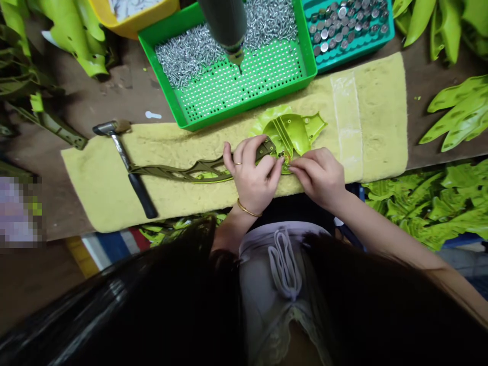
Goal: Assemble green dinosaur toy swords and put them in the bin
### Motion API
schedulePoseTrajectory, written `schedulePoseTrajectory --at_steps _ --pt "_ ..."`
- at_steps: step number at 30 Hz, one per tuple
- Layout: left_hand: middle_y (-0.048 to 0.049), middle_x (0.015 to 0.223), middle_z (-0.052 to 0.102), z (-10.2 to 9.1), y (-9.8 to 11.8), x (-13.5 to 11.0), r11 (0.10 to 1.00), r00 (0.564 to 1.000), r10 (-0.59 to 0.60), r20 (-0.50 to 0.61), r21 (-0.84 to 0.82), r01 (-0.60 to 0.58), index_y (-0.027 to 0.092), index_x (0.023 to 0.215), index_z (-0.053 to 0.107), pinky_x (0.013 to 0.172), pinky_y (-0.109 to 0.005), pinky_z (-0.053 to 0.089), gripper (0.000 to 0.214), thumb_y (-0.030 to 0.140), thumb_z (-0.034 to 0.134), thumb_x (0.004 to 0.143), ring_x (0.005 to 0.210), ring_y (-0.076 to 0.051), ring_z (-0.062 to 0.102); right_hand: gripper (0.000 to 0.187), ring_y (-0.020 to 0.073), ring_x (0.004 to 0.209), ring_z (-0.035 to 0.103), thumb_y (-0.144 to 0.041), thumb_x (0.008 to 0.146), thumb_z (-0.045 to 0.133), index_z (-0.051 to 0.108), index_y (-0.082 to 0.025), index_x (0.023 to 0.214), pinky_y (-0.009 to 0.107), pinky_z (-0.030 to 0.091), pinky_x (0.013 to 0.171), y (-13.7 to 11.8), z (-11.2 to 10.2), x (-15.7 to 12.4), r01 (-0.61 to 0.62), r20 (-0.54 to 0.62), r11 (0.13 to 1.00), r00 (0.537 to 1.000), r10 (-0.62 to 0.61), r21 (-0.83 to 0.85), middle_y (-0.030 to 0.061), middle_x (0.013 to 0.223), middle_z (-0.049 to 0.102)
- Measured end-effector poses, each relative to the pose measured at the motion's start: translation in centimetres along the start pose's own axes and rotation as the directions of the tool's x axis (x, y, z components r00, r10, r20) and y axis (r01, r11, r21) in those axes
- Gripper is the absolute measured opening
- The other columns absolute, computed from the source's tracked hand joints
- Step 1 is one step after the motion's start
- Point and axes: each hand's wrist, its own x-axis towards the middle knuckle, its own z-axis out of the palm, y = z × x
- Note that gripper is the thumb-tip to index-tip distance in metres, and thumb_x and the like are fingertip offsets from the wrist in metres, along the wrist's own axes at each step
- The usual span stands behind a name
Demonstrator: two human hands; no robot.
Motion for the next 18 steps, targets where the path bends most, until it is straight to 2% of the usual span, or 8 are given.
schedulePoseTrajectory --at_steps 2,4,9,15,18 --pt "-0.0031 0.12 0.067 0.0 0.0 0.0 1.0 1.0 0.02 -0.014 0.021 -0.02 0.023 0.066 0.059 0.116 -0.055 0.019 0.029 0.041 0.058 0.089 0.116 -0.025 0.058 0.015 0.0176 0.078 0.057 -0.03 0.091 0.056 0.068 -0.022 0.092 0.032 0.046 0.07 0.4 0.1 -0.2 0.059 0.003 0.996 0.998 -0.059 -0.071 0.0054 0.083 0.067" --pt "-0.0027 0.119 0.067 0.0 0.0 0.0 0.999 0.999 0.04 -0.024 0.035 -0.039 0.023 0.066 0.059 0.115 -0.054 0.021 0.03 0.041 0.058 0.09 0.115 -0.025 0.058 0.015 0.0176 0.079 0.056 -0.03 0.091 0.056 0.068 -0.022 0.094 0.031 0.046 0.07 0.6 0.2 -0.3 0.096 0.005 0.993 0.995 -0.096 -0.073 0.0056 0.084 0.067" --pt "-0.0019 0.12 0.067 0.0 -0.1 0.0 0.999 0.999 0.032 -0.017 0.039 -0.031 0.023 0.067 0.06 0.116 -0.053 0.02 0.031 0.044 0.057 0.09 0.115 -0.024 0.058 0.015 0.0179 0.08 0.057 -0.032 0.091 0.055 0.067 -0.023 0.093 0.032 0.044 0.071 0.9 0.0 -0.1 0.095 0.058 0.993 0.994 -0.091 -0.07 0.0054 0.085 0.067" --pt "-0.0027 0.118 0.068 0.0 -0.2 0.0 0.997 0.998 0.055 -0.028 0.06 -0.054 0.023 0.067 0.06 0.115 -0.054 0.023 0.03 0.043 0.058 0.09 0.114 -0.025 0.059 0.015 0.0182 0.077 0.054 -0.032 0.091 0.055 0.067 -0.023 0.094 0.033 0.041 0.069 1.2 -0.2 0.1 0.193 0.115 0.973 0.977 -0.178 -0.127 0.0056 0.085 0.068" --pt "-0.0028 0.118 0.068 0.1 -0.3 0.0 0.996 0.998 0.059 -0.018 0.064 -0.057 0.023 0.068 0.061 0.114 -0.055 0.024 0.029 0.043 0.058 0.089 0.114 -0.025 0.059 0.015 0.0184 0.078 0.054 -0.032 0.091 0.055 0.067 -0.023 0.093 0.033 0.04 0.069 1.5 -0.2 0.5 0.201 0.135 0.97 0.974 -0.182 -0.138 0.0054 0.086 0.067"
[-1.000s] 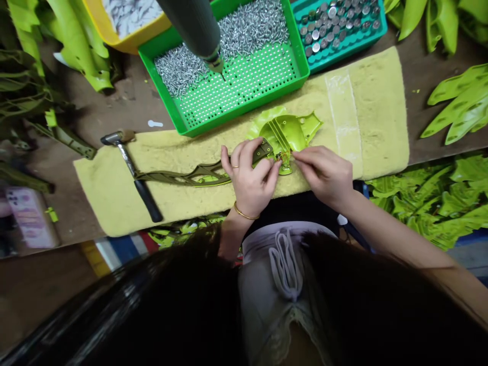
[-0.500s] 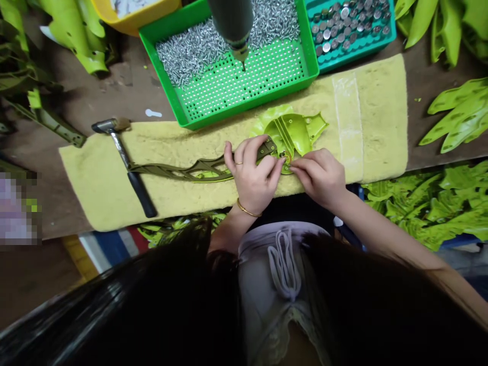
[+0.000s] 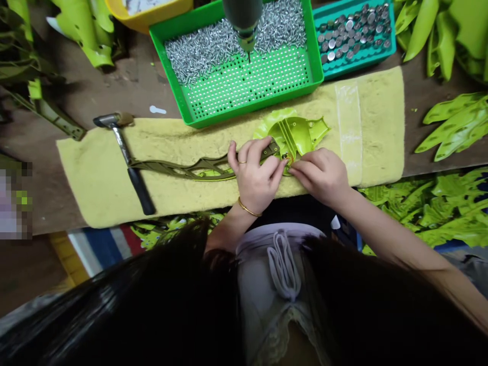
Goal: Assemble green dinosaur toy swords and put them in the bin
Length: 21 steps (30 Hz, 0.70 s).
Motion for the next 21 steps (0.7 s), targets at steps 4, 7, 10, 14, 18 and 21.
schedulePoseTrajectory --at_steps 4,7,10,14,18,21 --pt "-0.0025 0.118 0.067 0.0 -0.3 0.1 1.0 1.0 0.001 0.016 -0.024 0.0 0.024 0.069 0.062 0.114 -0.056 0.023 0.029 0.044 0.057 0.089 0.114 -0.025 0.059 0.016 0.0175 0.078 0.054 -0.029 0.092 0.053 0.068 -0.022 0.094 0.033 0.038 0.07 0.4 -0.7 0.6 0.084 0.031 0.996 0.996 -0.085 0.018 0.0046 0.087 0.068" --pt "-0.002 0.119 0.067 -0.1 -0.4 0.2 0.999 0.999 -0.006 0.053 -0.049 0.008 0.024 0.068 0.062 0.115 -0.056 0.021 0.03 0.045 0.057 0.089 0.114 -0.026 0.058 0.019 0.0186 0.082 0.054 -0.029 0.094 0.05 0.068 -0.024 0.097 0.035 0.034 0.072 0.4 -1.6 1.1 0.109 0.166 0.994 0.98 -0.11 0.017 0.0045 0.092 0.069" --pt "-0.0019 0.119 0.067 -0.1 -0.5 0.3 0.999 0.996 -0.026 0.09 -0.04 0.03 0.024 0.067 0.062 0.115 -0.056 0.022 0.03 0.044 0.057 0.088 0.114 -0.026 0.058 0.021 0.0195 0.082 0.052 -0.029 0.094 0.047 0.067 -0.024 0.093 0.036 0.031 0.072 0.2 -1.7 1.6 0.06 0.2 0.998 0.978 -0.057 -0.01 0.0046 0.09 0.068" --pt "-0.0016 0.117 0.068 0.0 -0.7 0.3 0.999 0.997 0.003 0.072 -0.042 0.0 0.024 0.066 0.063 0.113 -0.055 0.024 0.028 0.042 0.059 0.087 0.112 -0.025 0.058 0.018 0.0197 0.079 0.05 -0.024 0.091 0.048 0.065 -0.02 0.088 0.035 0.034 0.07 0.2 -0.7 2.0 0.048 0.146 0.999 0.988 -0.046 -0.01 0.0062 0.085 0.066" --pt "-0.004 0.112 0.069 -0.8 -0.9 0.8 0.994 0.994 0.104 -0.017 -0.041 -0.104 0.022 0.066 0.065 0.11 -0.054 0.029 0.025 0.036 0.063 0.087 0.106 -0.023 0.06 0.012 0.02 0.076 0.051 -0.022 0.088 0.052 0.063 -0.019 0.085 0.034 0.038 0.067 -0.3 -0.4 2.4 0.046 0.149 0.996 0.987 -0.058 0.08 0.0073 0.081 0.065" --pt "-0.008 0.11 0.07 -1.8 -1.2 1.5 0.986 0.987 0.163 -0.012 -0.037 -0.163 0.02 0.068 0.066 0.108 -0.055 0.032 0.022 0.029 0.063 0.088 0.105 -0.025 0.061 0.006 0.0189 0.076 0.054 -0.019 0.087 0.053 0.059 -0.017 0.084 0.031 0.044 0.067 -1.1 -1.1 2.7 -0.02 0.134 0.982 0.991 -0.005 0.186 0.0075 0.08 0.063"
